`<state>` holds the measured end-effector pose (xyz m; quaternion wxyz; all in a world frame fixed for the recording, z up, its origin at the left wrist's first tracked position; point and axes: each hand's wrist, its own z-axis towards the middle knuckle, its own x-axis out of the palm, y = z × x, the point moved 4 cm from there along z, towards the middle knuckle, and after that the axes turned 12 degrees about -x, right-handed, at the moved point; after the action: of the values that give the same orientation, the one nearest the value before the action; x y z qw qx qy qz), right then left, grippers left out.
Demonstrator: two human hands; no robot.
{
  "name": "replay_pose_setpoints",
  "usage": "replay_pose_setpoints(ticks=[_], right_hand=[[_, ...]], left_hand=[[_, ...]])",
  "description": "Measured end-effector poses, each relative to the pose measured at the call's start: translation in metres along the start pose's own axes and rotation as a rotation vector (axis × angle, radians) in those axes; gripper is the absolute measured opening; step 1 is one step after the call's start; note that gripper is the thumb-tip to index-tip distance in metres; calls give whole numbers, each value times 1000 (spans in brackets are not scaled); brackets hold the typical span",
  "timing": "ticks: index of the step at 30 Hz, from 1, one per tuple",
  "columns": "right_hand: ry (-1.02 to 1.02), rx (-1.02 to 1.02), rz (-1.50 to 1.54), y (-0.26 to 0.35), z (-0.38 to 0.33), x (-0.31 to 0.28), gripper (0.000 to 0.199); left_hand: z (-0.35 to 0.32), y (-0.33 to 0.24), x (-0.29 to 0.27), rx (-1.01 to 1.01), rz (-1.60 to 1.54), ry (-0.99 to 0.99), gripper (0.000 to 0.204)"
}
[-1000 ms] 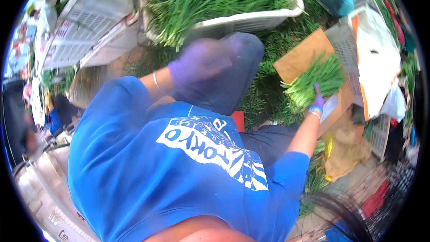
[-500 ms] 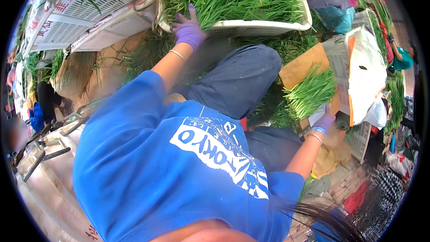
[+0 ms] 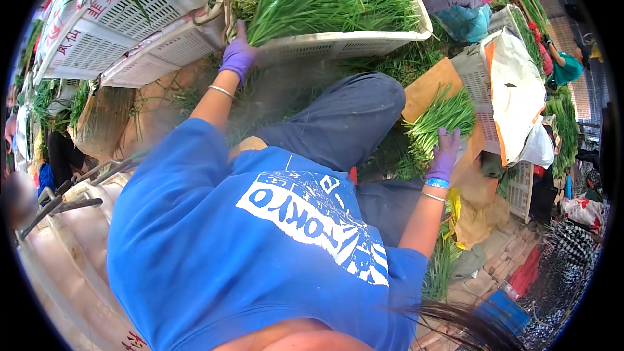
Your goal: The person bundles green chives by hand, gathering a handful of stalks, aligning the ends on a wooden board, and securing them with a red tie.
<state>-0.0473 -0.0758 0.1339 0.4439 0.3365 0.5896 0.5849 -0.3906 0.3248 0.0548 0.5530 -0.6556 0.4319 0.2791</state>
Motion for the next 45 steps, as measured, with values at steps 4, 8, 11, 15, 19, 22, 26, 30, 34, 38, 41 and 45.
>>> replay_pose_setpoints(ticks=[4, 8, 11, 15, 19, 22, 26, 30, 34, 38, 41, 45], right_hand=[[26, -19, 59, 8, -13, 2, 76], [61, -5, 10, 17, -27, 7, 73], [95, 43, 8, 23, -38, 17, 66], [256, 51, 179, 53, -67, 57, 53], [682, 51, 464, 88, -109, 132, 57], [640, -40, 340, 129, -118, 159, 54], [575, -181, 294, 154, -110, 188, 38], [252, -95, 251, 147, -102, 198, 15], [166, -111, 321, 126, -99, 196, 12], [172, -121, 614, 119, -100, 206, 9], [190, -112, 668, 111, -99, 200, 14], [169, -80, 808, 116, -105, 202, 20]], left_hand=[[-22, 10, 5, -254, -406, 476, 73], [-44, -5, 29, -376, -1577, 1277, 59], [-97, -37, 3, -175, -1857, 1688, 64], [-125, -64, -22, 84, -1389, 1256, 64], [-162, -90, -40, 282, -1257, 1152, 55], [-184, -110, -50, 350, -1233, 1159, 49], [-190, -111, -36, 318, -1201, 1079, 44], [-191, -109, -37, 255, -1267, 1070, 47], [-190, -107, -35, 261, -1409, 975, 45], [-185, -109, -38, 300, -1499, 978, 42], [-185, -104, -30, 177, -1524, 1081, 40], [-183, -103, -27, 133, -1607, 1144, 40]])
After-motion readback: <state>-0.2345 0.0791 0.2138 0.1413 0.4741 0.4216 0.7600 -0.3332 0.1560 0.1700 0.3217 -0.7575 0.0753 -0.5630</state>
